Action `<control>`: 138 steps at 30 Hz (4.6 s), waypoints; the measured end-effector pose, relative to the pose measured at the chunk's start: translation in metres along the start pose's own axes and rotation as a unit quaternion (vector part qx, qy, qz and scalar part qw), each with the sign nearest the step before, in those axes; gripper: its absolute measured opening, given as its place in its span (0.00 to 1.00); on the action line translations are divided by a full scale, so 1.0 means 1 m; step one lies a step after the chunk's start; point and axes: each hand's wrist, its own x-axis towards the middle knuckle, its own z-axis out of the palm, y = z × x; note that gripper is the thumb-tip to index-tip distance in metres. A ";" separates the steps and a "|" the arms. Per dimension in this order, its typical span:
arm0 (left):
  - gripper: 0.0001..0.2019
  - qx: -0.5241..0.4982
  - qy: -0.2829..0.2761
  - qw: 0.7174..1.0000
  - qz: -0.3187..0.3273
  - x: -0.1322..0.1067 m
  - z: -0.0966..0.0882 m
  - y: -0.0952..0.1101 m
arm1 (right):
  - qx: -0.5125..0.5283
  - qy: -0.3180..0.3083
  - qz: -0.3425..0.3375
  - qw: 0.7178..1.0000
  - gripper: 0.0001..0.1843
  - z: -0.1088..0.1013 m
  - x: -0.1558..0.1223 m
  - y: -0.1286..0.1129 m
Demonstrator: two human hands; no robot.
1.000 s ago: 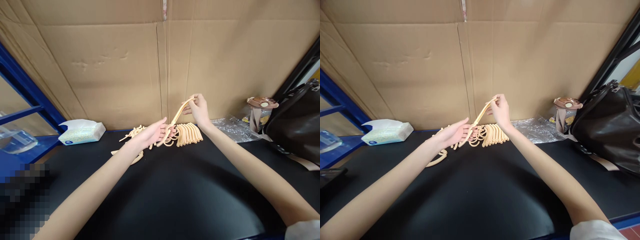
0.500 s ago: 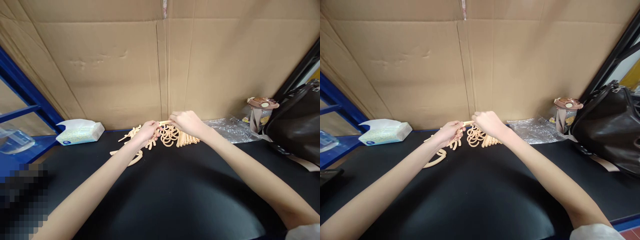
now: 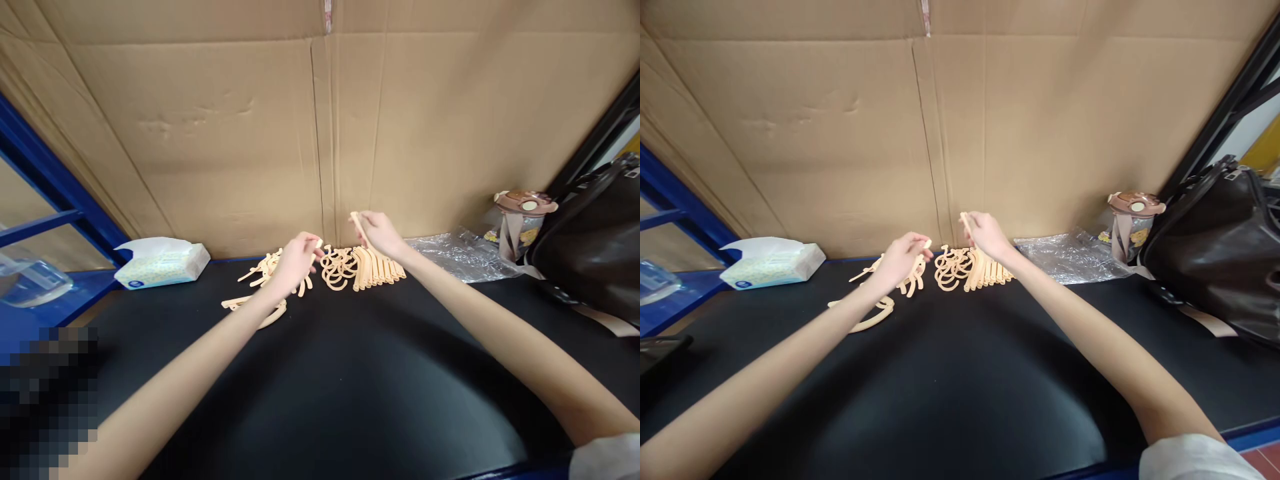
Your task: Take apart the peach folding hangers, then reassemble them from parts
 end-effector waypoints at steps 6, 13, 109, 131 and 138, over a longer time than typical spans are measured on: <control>0.19 0.153 0.007 0.988 -0.030 0.016 -0.061 -0.043 | -0.035 0.122 -0.004 0.992 0.20 -0.026 -0.020 0.027; 0.27 0.300 -0.184 0.928 -0.125 -0.040 -0.128 -0.085 | -0.143 0.063 -0.165 0.974 0.13 -0.009 -0.069 0.053; 0.17 -0.085 -0.060 0.993 0.047 -0.028 -0.012 0.030 | 0.177 -0.108 -0.007 0.978 0.25 0.002 -0.049 -0.025; 0.17 -0.048 -0.037 0.998 -0.033 -0.002 0.033 0.016 | 0.174 0.015 0.105 0.979 0.15 -0.016 -0.046 0.007; 0.27 -0.163 -0.250 0.954 -0.020 -0.049 0.013 0.034 | 0.325 0.120 0.133 0.929 0.08 -0.033 -0.060 0.001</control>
